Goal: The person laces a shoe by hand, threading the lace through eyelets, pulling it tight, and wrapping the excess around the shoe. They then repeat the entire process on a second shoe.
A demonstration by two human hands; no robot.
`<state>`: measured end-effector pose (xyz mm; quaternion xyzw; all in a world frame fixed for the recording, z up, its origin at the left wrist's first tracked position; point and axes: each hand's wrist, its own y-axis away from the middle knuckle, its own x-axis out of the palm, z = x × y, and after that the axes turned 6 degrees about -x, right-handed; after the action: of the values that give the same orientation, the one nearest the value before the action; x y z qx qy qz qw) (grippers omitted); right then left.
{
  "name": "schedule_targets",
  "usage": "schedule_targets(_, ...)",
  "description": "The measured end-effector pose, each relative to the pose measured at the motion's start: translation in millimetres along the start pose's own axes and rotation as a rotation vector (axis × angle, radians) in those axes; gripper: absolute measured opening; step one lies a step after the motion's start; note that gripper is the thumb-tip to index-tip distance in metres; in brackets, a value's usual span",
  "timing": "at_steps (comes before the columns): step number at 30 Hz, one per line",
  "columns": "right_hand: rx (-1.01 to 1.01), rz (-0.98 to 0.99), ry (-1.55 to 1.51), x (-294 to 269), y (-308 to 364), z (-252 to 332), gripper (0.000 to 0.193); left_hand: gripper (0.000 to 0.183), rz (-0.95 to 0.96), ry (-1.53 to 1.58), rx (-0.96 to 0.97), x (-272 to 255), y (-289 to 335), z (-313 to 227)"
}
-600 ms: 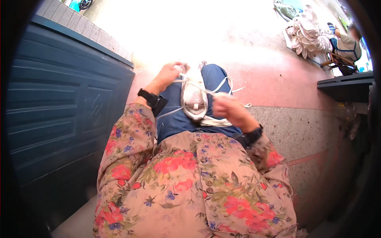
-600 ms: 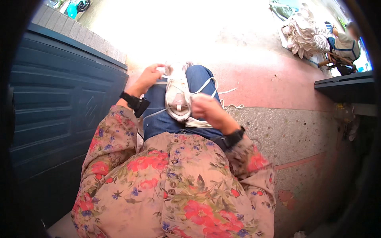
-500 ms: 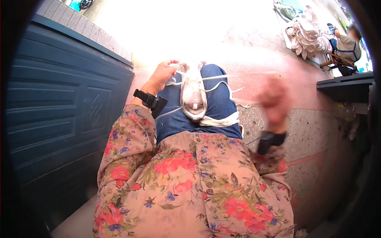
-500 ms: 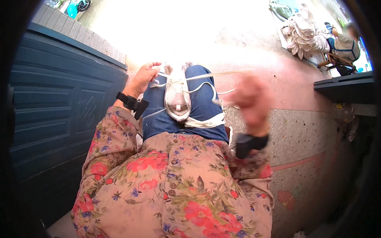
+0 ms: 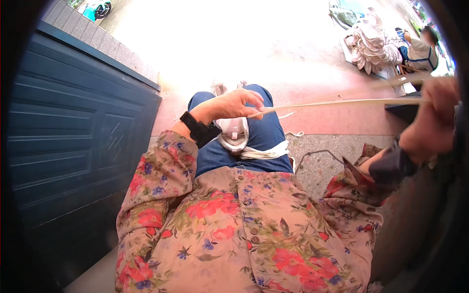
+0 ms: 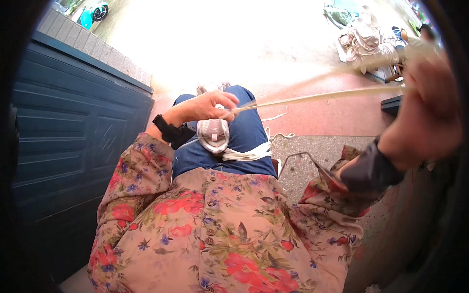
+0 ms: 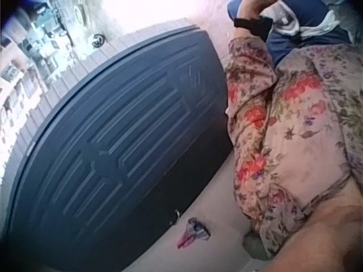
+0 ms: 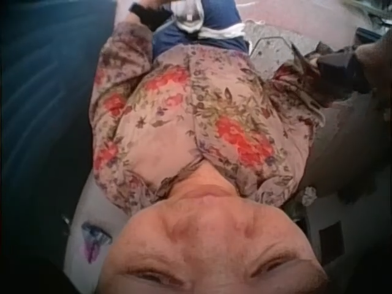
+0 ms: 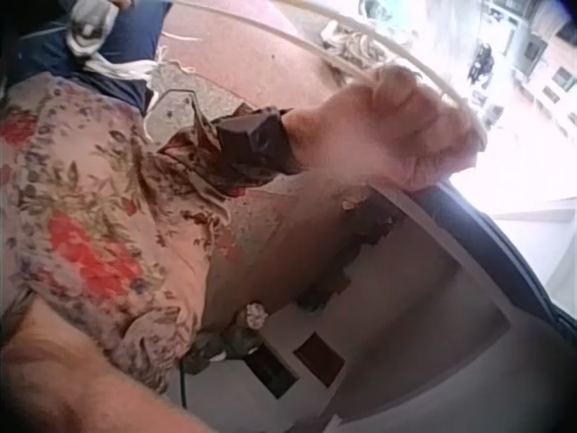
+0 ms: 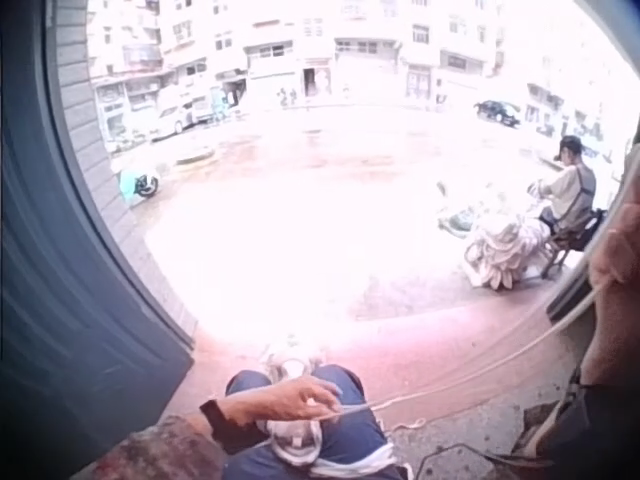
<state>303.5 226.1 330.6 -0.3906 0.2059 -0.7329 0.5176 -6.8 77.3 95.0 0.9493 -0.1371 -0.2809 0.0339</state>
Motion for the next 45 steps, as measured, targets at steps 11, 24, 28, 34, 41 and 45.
schedule_targets(11,0.115,-1.351,-0.035,-173.5,228.2,-10.8,0.039,0.035,-1.437,1.562,-0.266,-159.1,298.5,124.1)
schedule_targets(24,0.744,0.122,1.194,15.7,183.7,-323.0,0.012,0.021,-0.394,1.136,-0.611,-1.0,118.1,88.5)
schedule_targets(28,0.426,0.130,1.371,8.0,180.9,-335.7,0.008,0.023,-0.500,0.633,-0.606,31.4,83.8,64.4)
schedule_targets(34,0.423,0.160,1.631,6.0,179.1,-348.3,0.011,0.018,-0.656,0.206,-0.544,40.8,80.1,68.0)
schedule_targets(41,0.342,0.375,1.755,8.8,168.3,-344.9,0.008,0.017,-0.670,-0.046,-0.500,46.2,79.0,75.0)
schedule_targets(45,0.336,0.638,1.842,12.8,161.6,-347.8,0.006,0.021,-0.682,-0.293,-0.502,48.6,70.4,73.3)
